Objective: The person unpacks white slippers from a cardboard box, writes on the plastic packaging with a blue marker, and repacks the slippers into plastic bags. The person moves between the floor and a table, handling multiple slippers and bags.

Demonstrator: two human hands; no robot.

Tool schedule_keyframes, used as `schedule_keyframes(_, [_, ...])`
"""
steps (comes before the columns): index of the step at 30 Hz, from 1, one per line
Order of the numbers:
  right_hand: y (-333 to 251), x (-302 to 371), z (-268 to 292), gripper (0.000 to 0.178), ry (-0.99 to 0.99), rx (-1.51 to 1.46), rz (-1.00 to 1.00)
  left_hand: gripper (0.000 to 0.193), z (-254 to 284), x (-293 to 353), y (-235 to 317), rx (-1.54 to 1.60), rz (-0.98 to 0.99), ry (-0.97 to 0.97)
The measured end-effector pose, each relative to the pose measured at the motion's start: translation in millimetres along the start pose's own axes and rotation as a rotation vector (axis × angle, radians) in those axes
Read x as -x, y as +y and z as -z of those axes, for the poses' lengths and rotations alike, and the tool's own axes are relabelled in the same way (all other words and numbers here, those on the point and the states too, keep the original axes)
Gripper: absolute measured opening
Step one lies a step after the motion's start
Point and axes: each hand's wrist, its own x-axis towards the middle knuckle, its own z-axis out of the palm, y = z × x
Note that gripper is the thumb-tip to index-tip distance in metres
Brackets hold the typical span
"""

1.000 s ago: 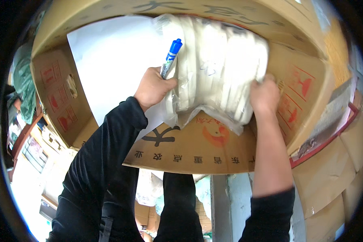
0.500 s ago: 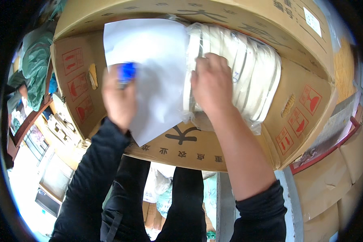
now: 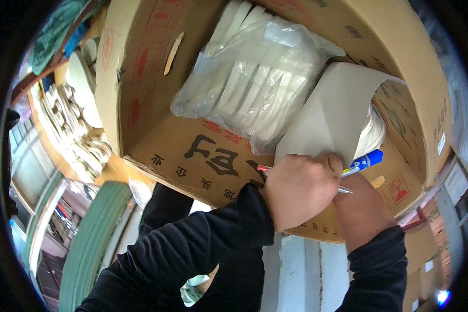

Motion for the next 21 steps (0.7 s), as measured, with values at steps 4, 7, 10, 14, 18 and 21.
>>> schedule_keyframes(4, [15.7, -3.7, 1.7, 0.039, -0.116, 0.075, 0.067, 0.025, -4.9, 2.1, -5.3, 0.054, 0.097, 0.115])
schedule_keyframes(7, [16.6, -12.2, 6.2, 0.042, -0.194, 0.105, 0.075, 0.031, 2.0, 4.7, -13.1, 0.152, 0.15, 0.046])
schedule_keyframes(10, [13.8, -19.0, 9.4, 0.045, -0.248, 0.122, 0.081, 0.033, 21.1, 13.8, -38.5, 0.479, 0.169, -0.147])
schedule_keyframes(14, [9.2, -24.9, 3.9, 0.049, -0.259, 0.162, 0.077, 0.031, 52.3, 12.3, -90.4, 0.867, 0.612, 0.059])
schedule_keyframes(18, [10.3, -24.2, -5.7, 0.054, -0.246, -0.074, 0.057, 0.046, 40.1, -9.3, -102.6, 1.641, 0.872, -0.081])
schedule_keyframes(21, [14.4, -23.2, -11.5, 0.052, -0.218, -0.278, 0.03, 0.047, 8.7, -12.2, -84.0, 2.088, 0.512, -0.348])
